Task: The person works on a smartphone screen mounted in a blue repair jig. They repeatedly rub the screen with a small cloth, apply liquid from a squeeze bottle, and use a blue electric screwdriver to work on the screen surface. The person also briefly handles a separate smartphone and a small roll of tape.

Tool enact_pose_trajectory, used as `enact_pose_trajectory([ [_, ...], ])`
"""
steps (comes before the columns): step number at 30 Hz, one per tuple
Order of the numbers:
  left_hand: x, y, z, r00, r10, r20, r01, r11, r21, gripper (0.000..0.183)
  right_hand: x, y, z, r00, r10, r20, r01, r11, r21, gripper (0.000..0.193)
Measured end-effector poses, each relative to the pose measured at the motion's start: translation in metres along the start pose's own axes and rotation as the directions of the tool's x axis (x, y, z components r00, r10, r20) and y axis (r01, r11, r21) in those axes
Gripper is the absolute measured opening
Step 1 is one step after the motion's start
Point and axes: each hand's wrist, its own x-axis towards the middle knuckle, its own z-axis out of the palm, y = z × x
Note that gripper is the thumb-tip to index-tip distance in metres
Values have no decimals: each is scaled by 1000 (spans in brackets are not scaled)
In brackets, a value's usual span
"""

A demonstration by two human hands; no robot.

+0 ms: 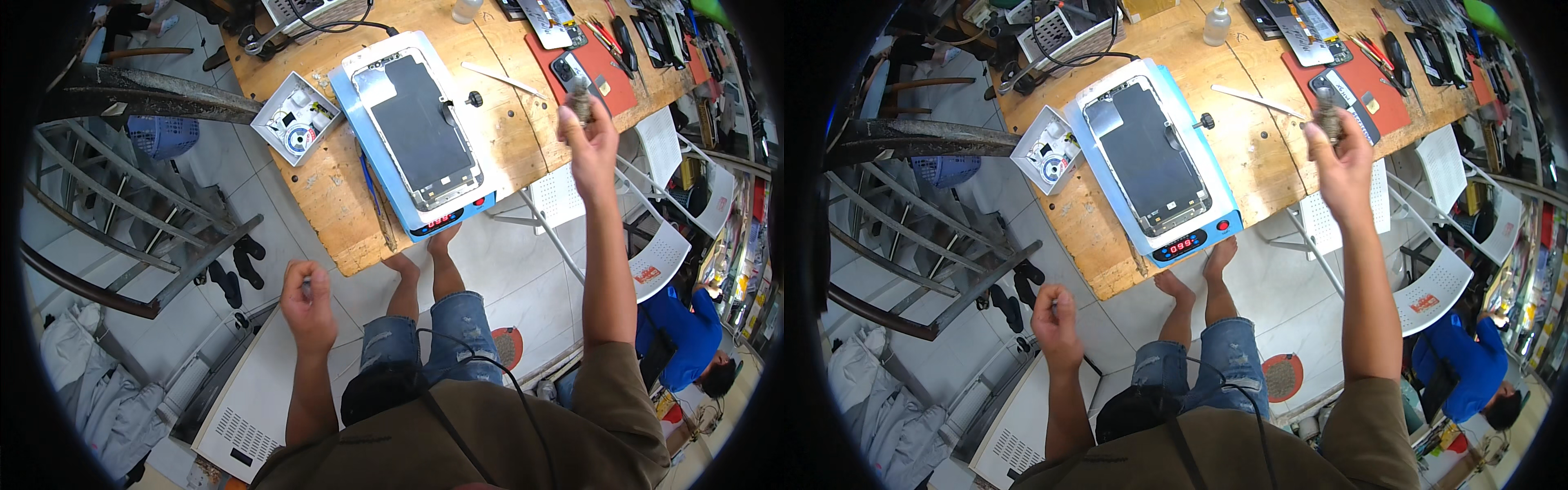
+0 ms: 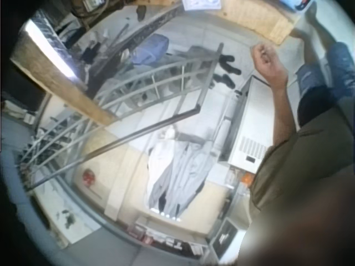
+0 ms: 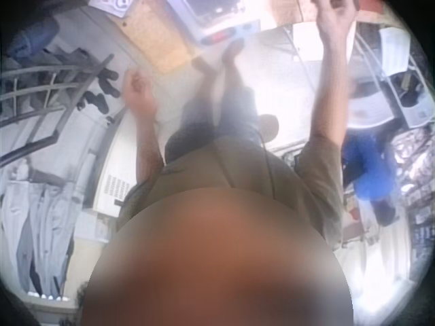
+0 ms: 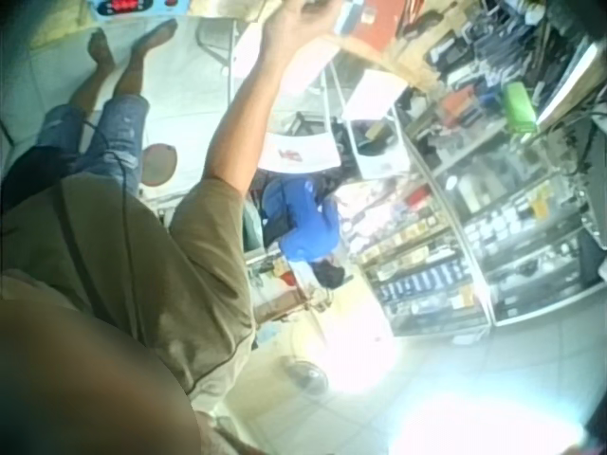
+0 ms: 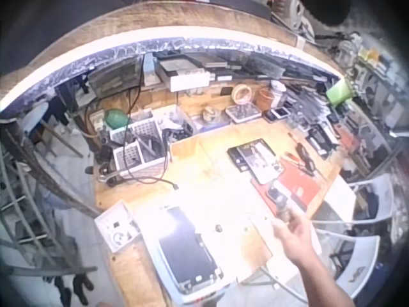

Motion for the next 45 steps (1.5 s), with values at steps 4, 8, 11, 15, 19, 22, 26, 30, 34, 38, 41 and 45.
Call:
enact_pose_trajectory([
  [4,-21,-1,-26,985,-173,-3,172,979,-108,12,-5,-14,30,997,-14,70,11,999,44,27],
  [8,-20,6,-7,996,-81,34,83,994,-65,12,13,-3,10,994,-49,97,50,999,-13,27],
  [11,-3,17,23,995,-8,102,14,998,-56,13,29,6,-14,1000,2,-23,-3,999,-45,27],
  [15,18,29,41,993,18,116,-10,997,-72,14,42,11,-33,999,0,-53,-5,996,-94,25],
  [19,49,26,27,986,164,25,-162,985,-63,14,44,11,-17,998,-43,-41,41,999,-35,28],
  [22,80,18,-11,985,125,-116,-126,992,1,15,43,0,12,993,-95,71,96,995,-9,30],
  [26,120,7,-50,951,166,-259,-157,986,57,16,44,-14,56,973,-149,176,138,988,76,33],
  [30,129,24,-11,963,112,-246,-94,992,85,18,92,2,44,975,-206,78,204,978,39,31],
  [34,127,51,51,977,212,-22,-212,976,-38,17,149,19,3,980,-188,-64,182,980,-84,23],
  [38,147,31,20,961,208,-184,-209,978,12,19,148,18,36,976,-216,38,219,970,-106,37],
  [41,150,6,-48,929,175,-325,-138,982,132,21,116,-3,92,919,-335,206,342,940,3,36],
  [45,153,-24,-91,870,189,-456,-147,981,126,23,83,-35,125,895,-247,373,237,969,74,36],
])
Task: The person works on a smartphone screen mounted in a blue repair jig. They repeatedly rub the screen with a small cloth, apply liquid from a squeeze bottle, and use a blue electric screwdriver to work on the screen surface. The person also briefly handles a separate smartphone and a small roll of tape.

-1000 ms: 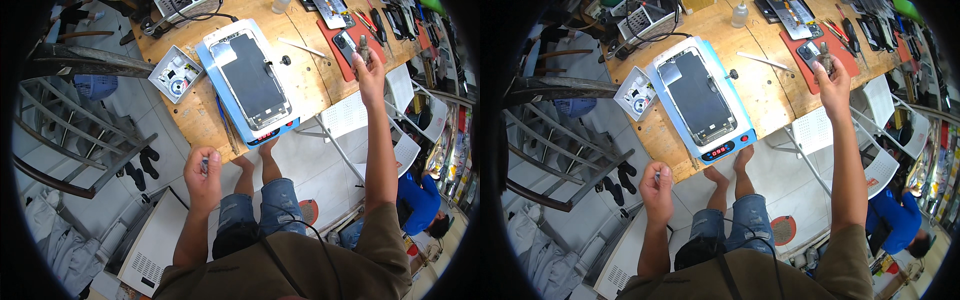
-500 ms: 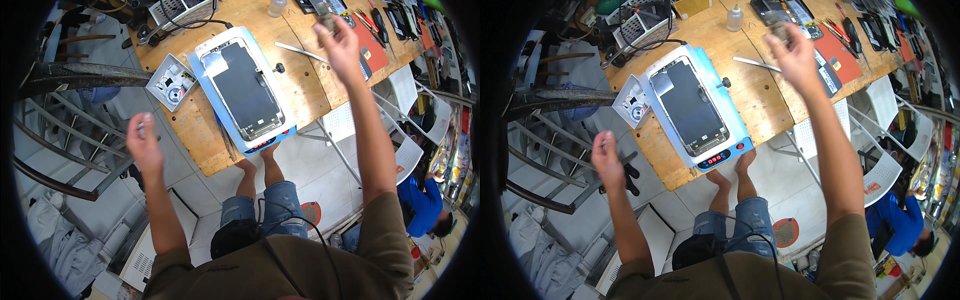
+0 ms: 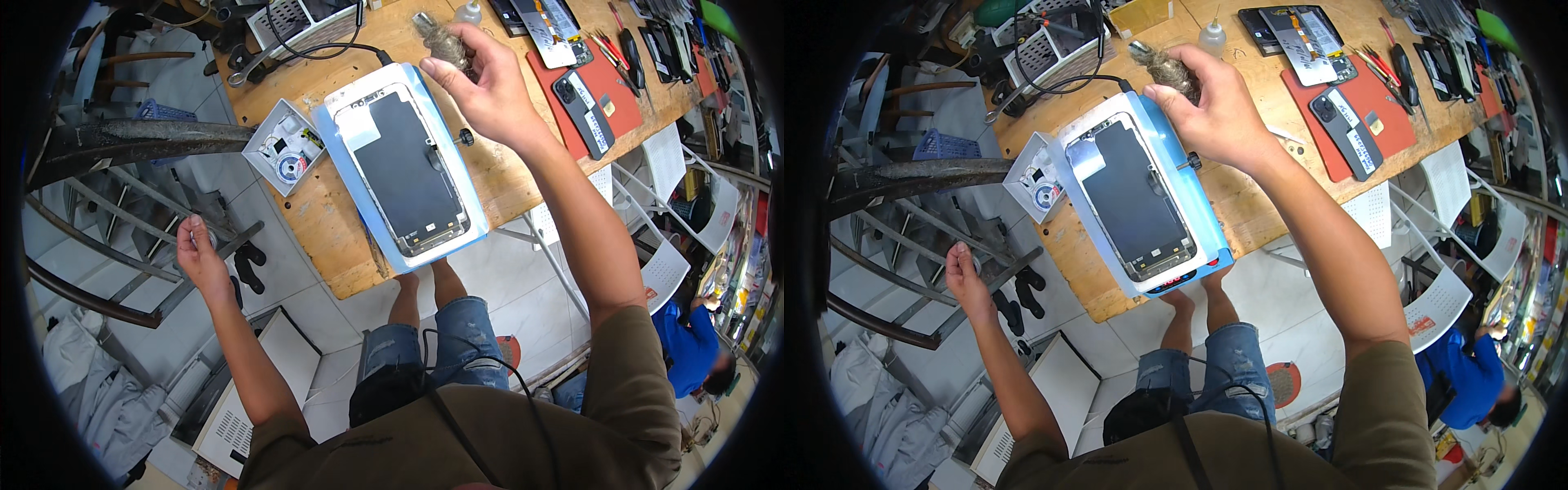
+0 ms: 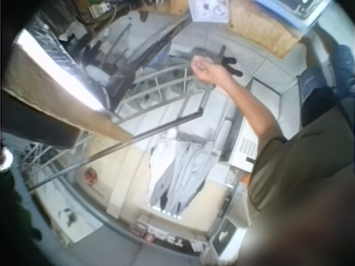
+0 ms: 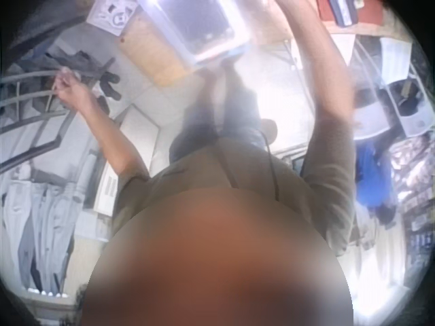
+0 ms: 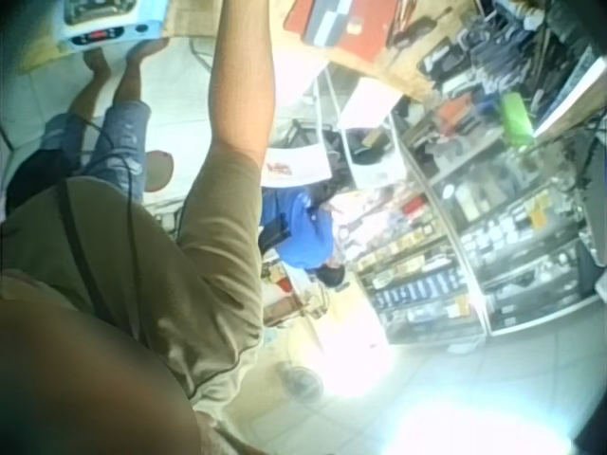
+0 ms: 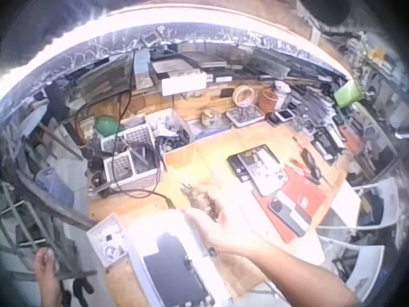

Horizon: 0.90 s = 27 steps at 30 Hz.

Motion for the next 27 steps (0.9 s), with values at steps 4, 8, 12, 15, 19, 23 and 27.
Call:
enact_pose_trajectory([
  [4,-18,42,49,998,-12,67,7,998,70,23,18,31,-40,984,-65,-167,50,994,-96,34],
  [8,-44,78,106,966,63,250,-39,995,-97,22,22,49,-97,906,102,-411,-147,986,-79,30],
  [12,-38,78,106,957,77,280,-42,991,-129,21,7,61,-108,918,130,-374,-170,983,-76,33],
  [15,-15,55,73,986,41,161,-41,999,-1,21,-14,39,-67,944,154,-293,-169,985,-26,32],
  [19,11,20,35,998,-1,57,2,1000,-17,22,-30,13,-17,977,151,-152,-120,973,197,29],
  [23,-16,29,40,987,-81,141,91,994,-60,19,-48,15,-36,944,241,-226,-198,960,198,30],
  [27,-65,68,74,951,-30,308,62,994,-93,16,-77,32,-86,885,278,-373,-235,959,157,26],
])
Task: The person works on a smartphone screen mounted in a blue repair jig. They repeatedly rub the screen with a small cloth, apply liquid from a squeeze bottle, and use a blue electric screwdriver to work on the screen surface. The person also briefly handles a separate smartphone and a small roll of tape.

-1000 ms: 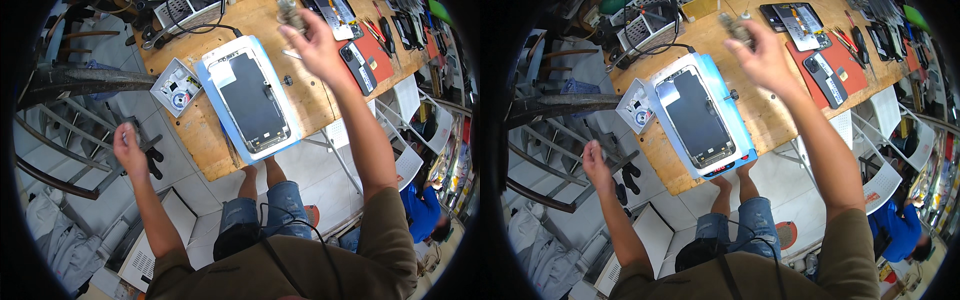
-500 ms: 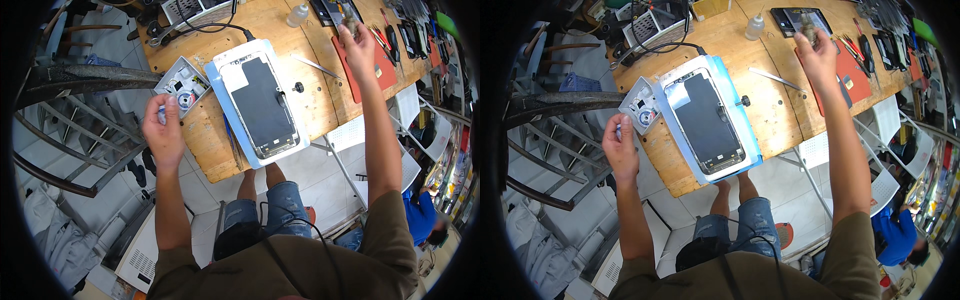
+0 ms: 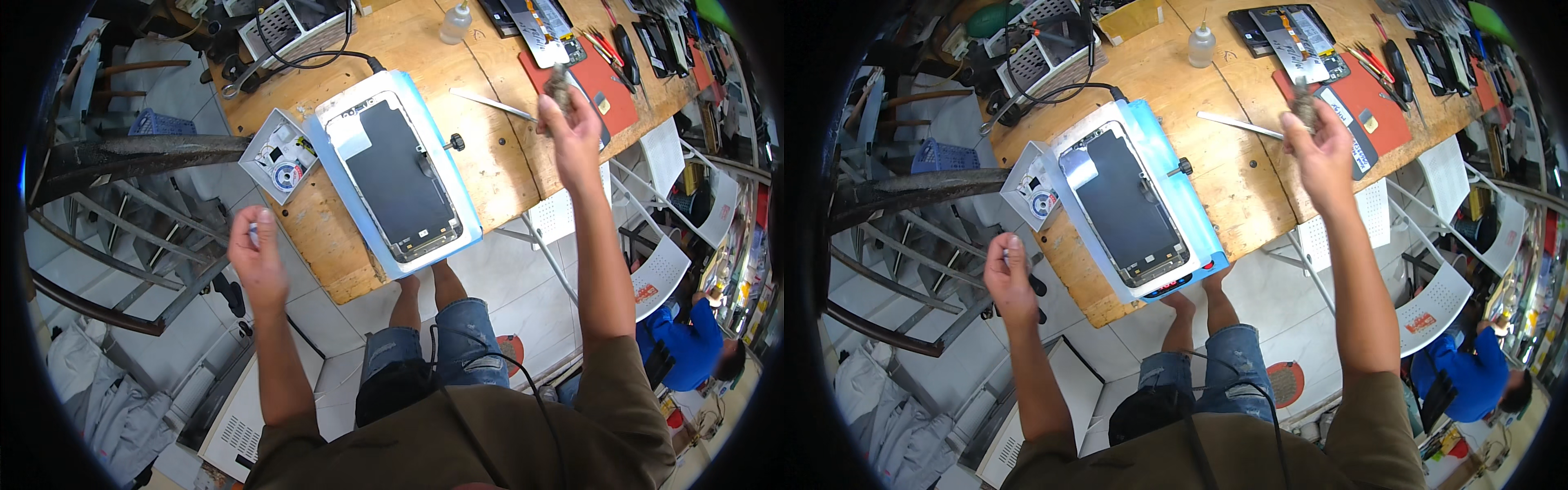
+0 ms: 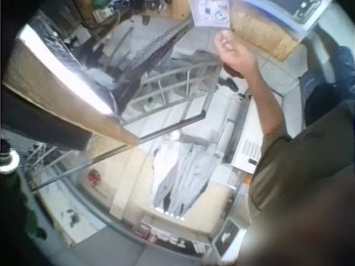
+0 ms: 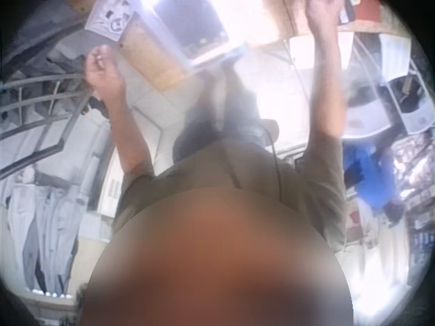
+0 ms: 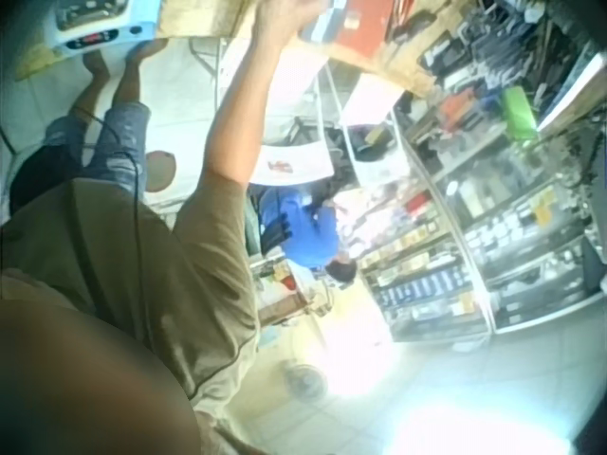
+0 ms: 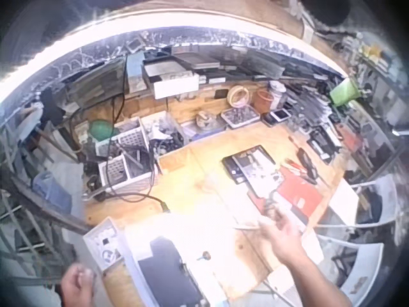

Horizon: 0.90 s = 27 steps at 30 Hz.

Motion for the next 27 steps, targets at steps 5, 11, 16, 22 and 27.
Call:
enact_pose_trajectory([
  [5,-51,22,20,994,-113,-5,112,988,-103,16,-14,-9,-15,1000,13,28,-11,999,-47,30],
  [11,-112,-20,-47,946,-284,-159,275,959,-74,17,-17,-31,50,971,-62,232,67,998,-11,32],
  [16,-134,-13,-59,942,-301,-150,299,954,-38,17,-47,-38,46,955,6,297,2,1000,-28,32],
  [22,-108,8,3,989,-133,63,137,988,-65,13,-58,-8,-53,994,101,51,-97,992,-86,26],
  [27,-101,16,22,985,-41,165,43,999,-8,12,-50,-6,-87,998,51,-25,-54,992,-113,25],
])
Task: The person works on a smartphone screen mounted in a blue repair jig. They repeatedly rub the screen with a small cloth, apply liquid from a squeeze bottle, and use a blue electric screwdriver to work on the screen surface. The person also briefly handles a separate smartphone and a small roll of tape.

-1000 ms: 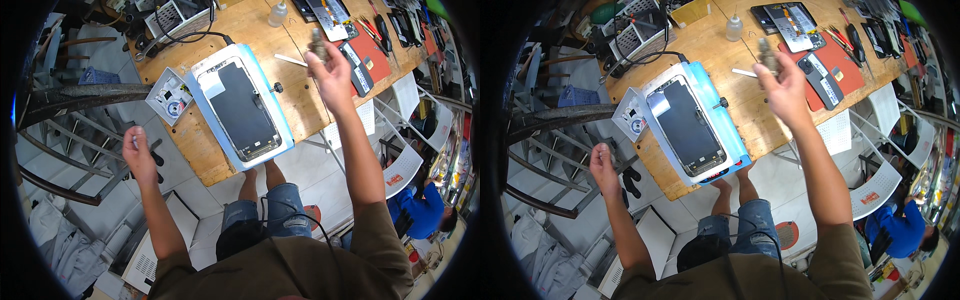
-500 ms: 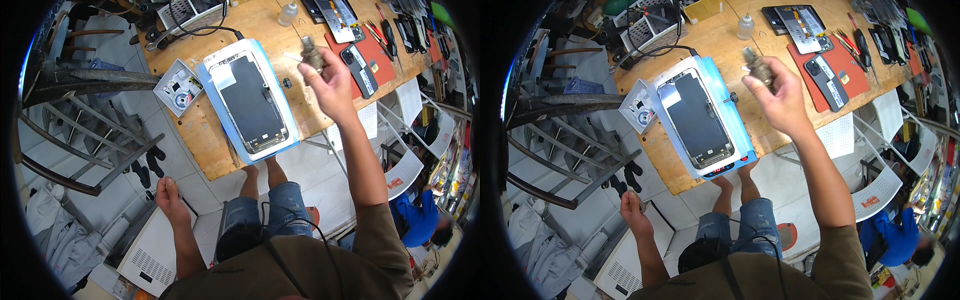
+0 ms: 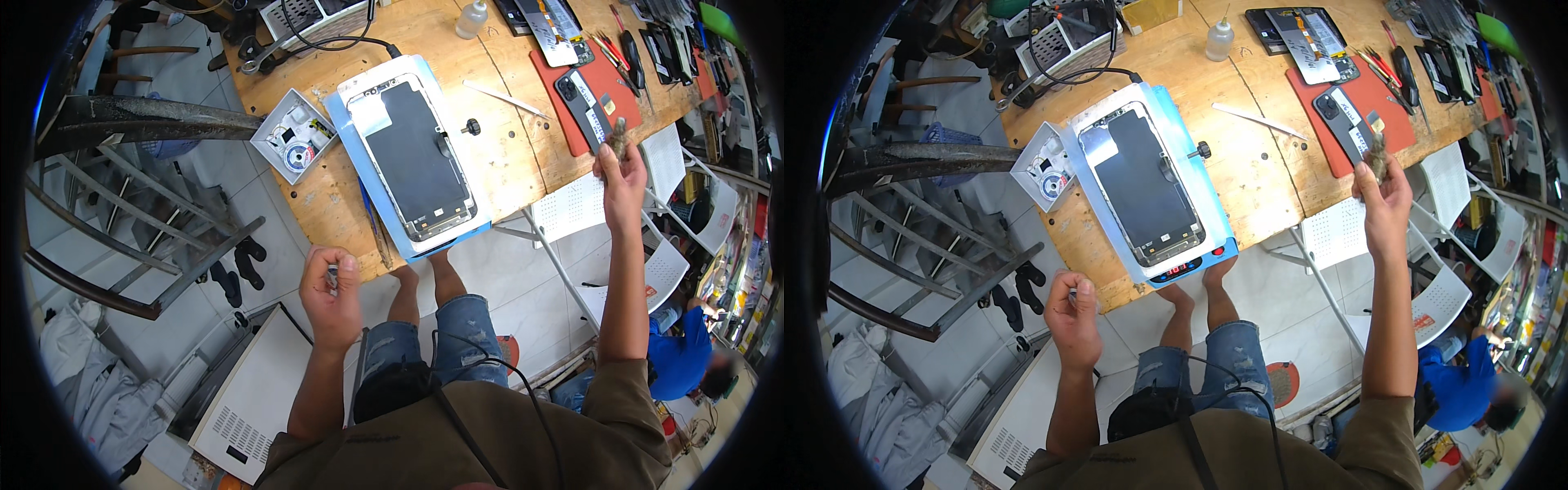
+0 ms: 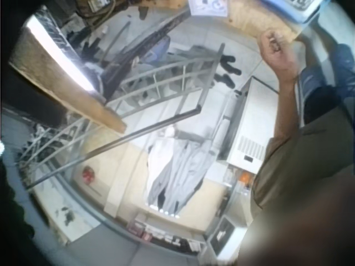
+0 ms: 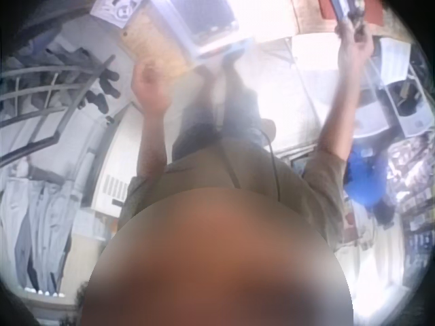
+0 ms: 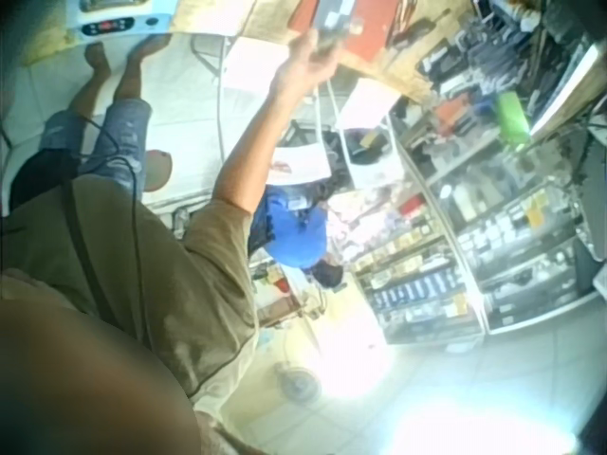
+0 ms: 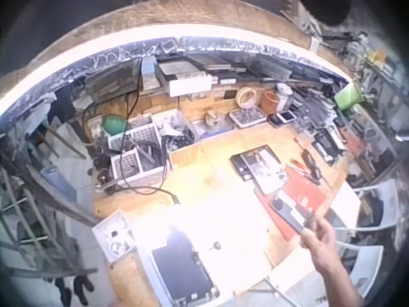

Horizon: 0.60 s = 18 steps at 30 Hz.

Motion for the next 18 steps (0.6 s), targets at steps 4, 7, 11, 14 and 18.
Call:
enact_pose_trajectory([
  [4,25,-9,-30,993,-21,-117,15,998,-55,12,27,-20,54,995,-71,67,73,997,-20,27],
  [7,50,-25,-70,956,-23,-291,30,999,19,11,52,-30,115,967,-169,192,157,985,76,31],
  [11,59,-43,-107,893,-29,-449,36,999,6,14,68,-50,173,901,-261,346,238,965,108,39],
  [14,74,-45,-93,892,32,-451,-17,999,37,15,103,-43,177,876,-356,325,371,928,17,36],
  [18,84,-15,-35,961,13,-276,-26,999,-44,15,149,-32,161,891,-373,259,378,925,34,30],
])
